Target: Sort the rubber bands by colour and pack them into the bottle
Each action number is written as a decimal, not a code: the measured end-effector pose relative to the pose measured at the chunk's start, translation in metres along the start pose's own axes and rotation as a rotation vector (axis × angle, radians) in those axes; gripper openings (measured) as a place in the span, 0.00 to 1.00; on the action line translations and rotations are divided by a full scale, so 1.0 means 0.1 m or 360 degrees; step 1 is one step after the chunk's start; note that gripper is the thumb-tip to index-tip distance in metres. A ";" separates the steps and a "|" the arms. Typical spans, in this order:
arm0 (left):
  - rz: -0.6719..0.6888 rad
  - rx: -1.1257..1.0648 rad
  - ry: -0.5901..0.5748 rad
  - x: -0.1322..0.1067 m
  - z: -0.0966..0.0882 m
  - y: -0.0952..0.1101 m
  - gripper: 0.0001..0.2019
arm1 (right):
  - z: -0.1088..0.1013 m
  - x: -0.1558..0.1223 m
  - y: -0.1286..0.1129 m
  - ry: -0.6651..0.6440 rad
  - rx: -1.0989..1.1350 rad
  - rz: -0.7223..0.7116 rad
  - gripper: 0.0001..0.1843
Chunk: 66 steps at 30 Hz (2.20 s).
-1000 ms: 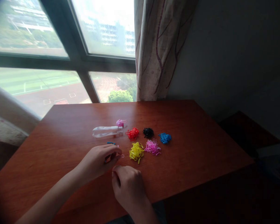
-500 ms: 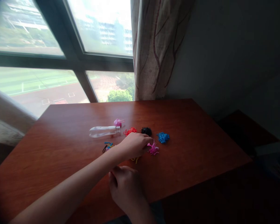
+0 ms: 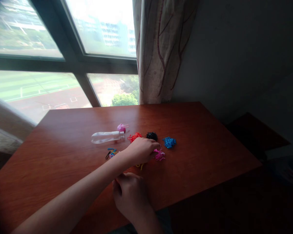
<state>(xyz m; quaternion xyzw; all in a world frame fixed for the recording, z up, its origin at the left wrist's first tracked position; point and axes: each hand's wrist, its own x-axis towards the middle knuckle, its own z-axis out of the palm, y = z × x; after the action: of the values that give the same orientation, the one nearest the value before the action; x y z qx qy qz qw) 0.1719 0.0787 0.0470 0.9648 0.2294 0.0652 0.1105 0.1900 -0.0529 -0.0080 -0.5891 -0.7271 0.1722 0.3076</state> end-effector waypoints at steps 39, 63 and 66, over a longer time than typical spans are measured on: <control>-0.0927 -0.0504 0.0224 -1.74 -0.03 -0.52 0.10 | 0.19 0.35 -0.25 -0.0152 -0.0310 0.0222 0.09; -0.0907 -0.0430 0.0209 -1.74 0.00 -0.53 0.10 | 0.06 0.24 -0.11 0.0157 0.0104 0.0222 0.07; -0.0908 -0.0421 0.0208 -1.75 0.01 -0.53 0.10 | -0.22 0.20 0.09 0.0338 0.0150 0.0254 0.11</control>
<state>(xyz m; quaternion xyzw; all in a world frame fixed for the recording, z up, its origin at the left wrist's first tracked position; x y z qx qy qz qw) -0.0053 0.0445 0.0200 0.8326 0.4868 0.1228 0.2339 0.2084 -0.0336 0.0076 -0.6449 -0.6324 0.1668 0.3953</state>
